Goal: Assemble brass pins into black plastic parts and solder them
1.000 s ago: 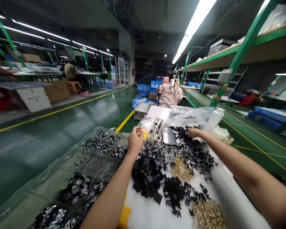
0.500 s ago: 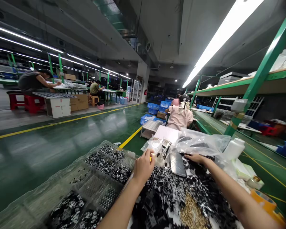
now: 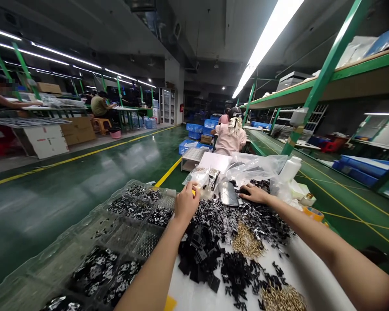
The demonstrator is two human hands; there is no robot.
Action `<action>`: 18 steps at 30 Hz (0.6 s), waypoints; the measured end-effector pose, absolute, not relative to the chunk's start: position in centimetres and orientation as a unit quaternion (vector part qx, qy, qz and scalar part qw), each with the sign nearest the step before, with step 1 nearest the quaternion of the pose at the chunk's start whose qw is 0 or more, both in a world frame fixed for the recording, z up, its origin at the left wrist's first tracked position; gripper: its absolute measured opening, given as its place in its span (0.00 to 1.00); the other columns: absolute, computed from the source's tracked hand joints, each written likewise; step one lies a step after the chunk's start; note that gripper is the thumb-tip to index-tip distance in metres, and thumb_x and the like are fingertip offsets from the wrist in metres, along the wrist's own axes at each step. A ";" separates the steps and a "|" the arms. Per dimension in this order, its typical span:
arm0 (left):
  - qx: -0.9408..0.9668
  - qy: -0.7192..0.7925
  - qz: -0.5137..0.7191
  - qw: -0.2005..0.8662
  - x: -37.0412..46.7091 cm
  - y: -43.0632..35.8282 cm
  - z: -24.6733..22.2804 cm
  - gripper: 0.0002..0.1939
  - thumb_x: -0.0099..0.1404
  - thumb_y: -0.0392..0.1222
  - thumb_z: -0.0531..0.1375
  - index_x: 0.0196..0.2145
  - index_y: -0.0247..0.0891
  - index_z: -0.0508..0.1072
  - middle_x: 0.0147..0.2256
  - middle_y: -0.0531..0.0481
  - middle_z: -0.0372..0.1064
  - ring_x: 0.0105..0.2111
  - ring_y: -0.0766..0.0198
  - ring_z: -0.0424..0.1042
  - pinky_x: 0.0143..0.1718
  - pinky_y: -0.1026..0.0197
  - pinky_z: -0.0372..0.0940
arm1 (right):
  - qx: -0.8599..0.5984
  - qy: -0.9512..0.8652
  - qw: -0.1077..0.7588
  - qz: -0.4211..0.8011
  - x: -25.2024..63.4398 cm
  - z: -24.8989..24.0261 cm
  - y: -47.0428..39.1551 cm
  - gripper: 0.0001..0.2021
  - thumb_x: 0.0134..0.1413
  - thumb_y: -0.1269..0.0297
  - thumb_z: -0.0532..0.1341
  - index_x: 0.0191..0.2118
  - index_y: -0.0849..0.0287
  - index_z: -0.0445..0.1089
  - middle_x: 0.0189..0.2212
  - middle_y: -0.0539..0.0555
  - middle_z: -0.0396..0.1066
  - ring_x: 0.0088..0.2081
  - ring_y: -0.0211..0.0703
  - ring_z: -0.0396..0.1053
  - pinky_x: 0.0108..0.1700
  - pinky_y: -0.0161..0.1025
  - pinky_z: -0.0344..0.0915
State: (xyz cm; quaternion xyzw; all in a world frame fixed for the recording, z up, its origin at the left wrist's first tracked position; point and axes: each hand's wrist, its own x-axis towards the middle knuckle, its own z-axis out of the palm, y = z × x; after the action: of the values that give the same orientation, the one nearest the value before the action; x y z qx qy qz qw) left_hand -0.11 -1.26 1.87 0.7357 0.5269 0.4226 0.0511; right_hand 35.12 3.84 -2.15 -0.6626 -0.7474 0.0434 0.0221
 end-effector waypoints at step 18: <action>0.731 0.537 0.418 0.052 -0.4 -1.7 2.3 0.09 0.64 0.37 0.50 0.41 0.40 0.66 0.41 0.47 0.70 0.29 0.62 0.71 0.31 0.63 0.60 | -0.733 -0.679 0.033 0.035 35.2 -3.4 3.1 0.25 0.56 0.48 0.54 0.54 0.58 0.58 0.48 0.58 0.62 0.41 0.45 0.65 0.44 0.48 0.63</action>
State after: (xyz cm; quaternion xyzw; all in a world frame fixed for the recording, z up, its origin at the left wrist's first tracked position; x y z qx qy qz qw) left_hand -0.41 -1.68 2.27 0.7308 0.5373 0.4177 0.0520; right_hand 35.23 3.08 -3.42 -0.7330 -0.6786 0.0352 0.0327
